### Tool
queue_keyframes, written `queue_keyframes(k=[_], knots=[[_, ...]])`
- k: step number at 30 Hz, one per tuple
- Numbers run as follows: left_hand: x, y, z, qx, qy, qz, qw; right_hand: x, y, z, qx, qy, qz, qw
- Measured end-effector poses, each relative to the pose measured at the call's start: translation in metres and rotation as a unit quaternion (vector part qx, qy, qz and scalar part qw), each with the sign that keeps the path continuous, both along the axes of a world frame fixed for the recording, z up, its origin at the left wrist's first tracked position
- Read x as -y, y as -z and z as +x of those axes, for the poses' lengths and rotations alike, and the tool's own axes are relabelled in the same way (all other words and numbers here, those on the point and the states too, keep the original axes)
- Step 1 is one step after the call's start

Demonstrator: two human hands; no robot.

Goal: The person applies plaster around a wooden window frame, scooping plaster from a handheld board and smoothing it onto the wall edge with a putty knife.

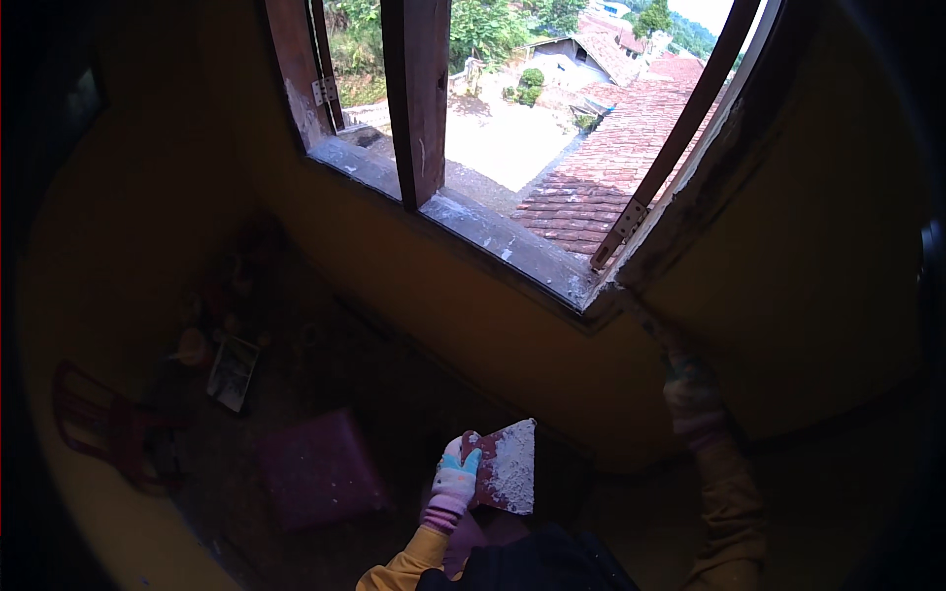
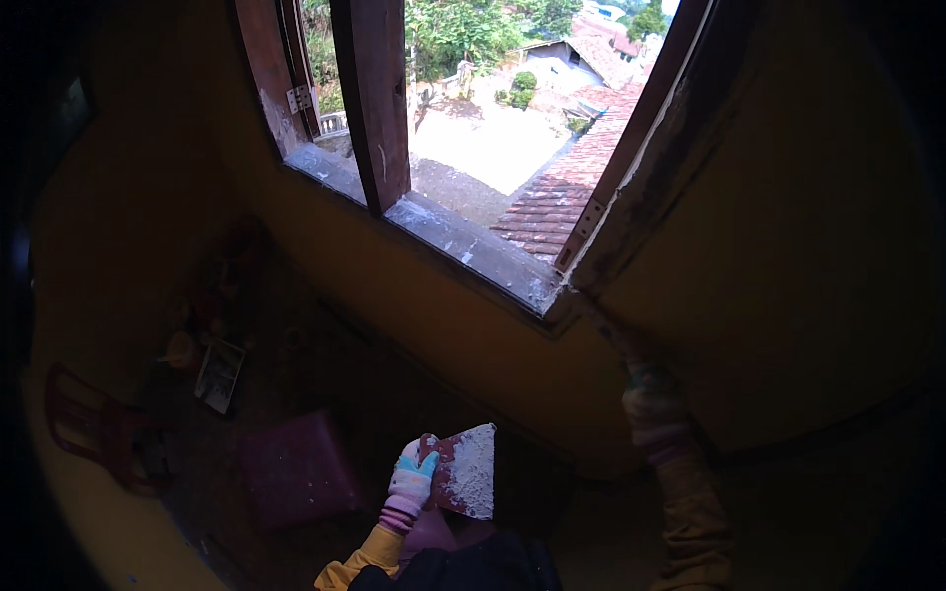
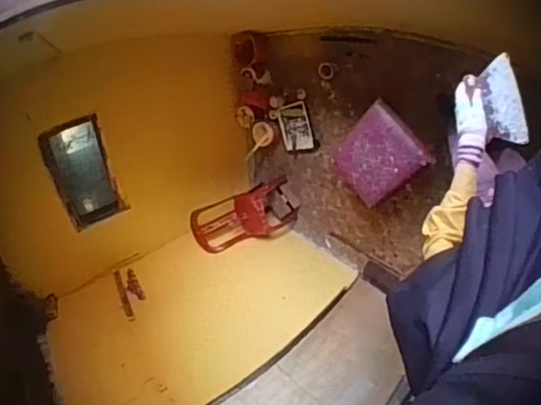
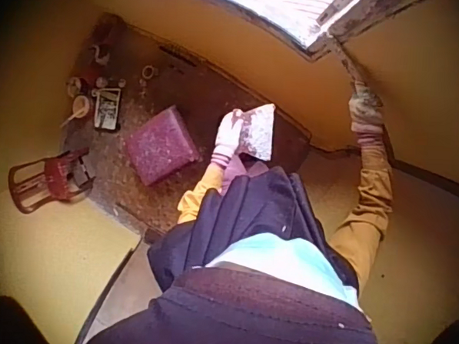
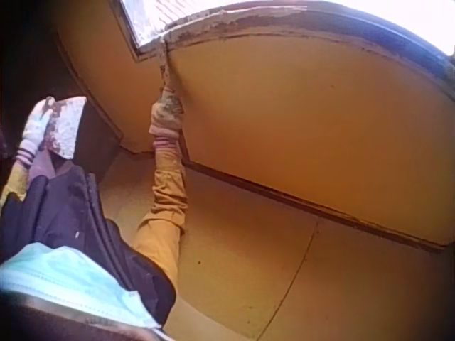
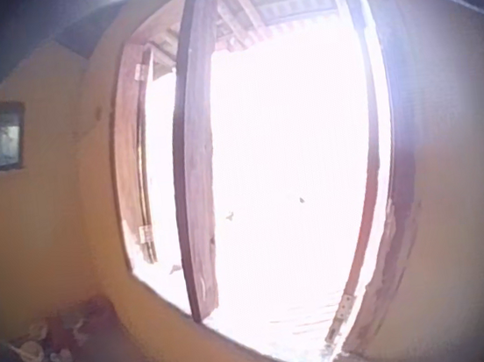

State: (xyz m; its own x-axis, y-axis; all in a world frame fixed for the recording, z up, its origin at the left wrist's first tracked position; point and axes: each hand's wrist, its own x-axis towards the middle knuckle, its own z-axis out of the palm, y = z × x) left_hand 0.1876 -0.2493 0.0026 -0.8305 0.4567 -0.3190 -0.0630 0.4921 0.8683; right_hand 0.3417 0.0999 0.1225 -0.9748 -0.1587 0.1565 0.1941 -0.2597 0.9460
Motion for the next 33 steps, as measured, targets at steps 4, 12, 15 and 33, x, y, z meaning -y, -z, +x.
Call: queue_keyframes(k=[4,12,15,33], knots=[[0.003,-0.001,0.001,-0.001,-0.015,0.000,1.000,0.002,0.002,-0.003,0.000,-0.033,-0.195,0.980],[-0.005,-0.014,-0.014,0.012,-0.066,0.034,0.997,-0.051,0.008,-0.002,-0.336,0.007,0.500,0.798],[-0.030,-0.030,-0.036,0.050,-0.100,0.205,0.972,-0.042,0.024,0.002,-0.375,-0.003,0.398,0.837],[-0.218,-0.112,-0.210,0.147,0.111,0.367,0.912,0.101,-0.061,-0.019,-0.291,0.108,-0.596,0.741]])
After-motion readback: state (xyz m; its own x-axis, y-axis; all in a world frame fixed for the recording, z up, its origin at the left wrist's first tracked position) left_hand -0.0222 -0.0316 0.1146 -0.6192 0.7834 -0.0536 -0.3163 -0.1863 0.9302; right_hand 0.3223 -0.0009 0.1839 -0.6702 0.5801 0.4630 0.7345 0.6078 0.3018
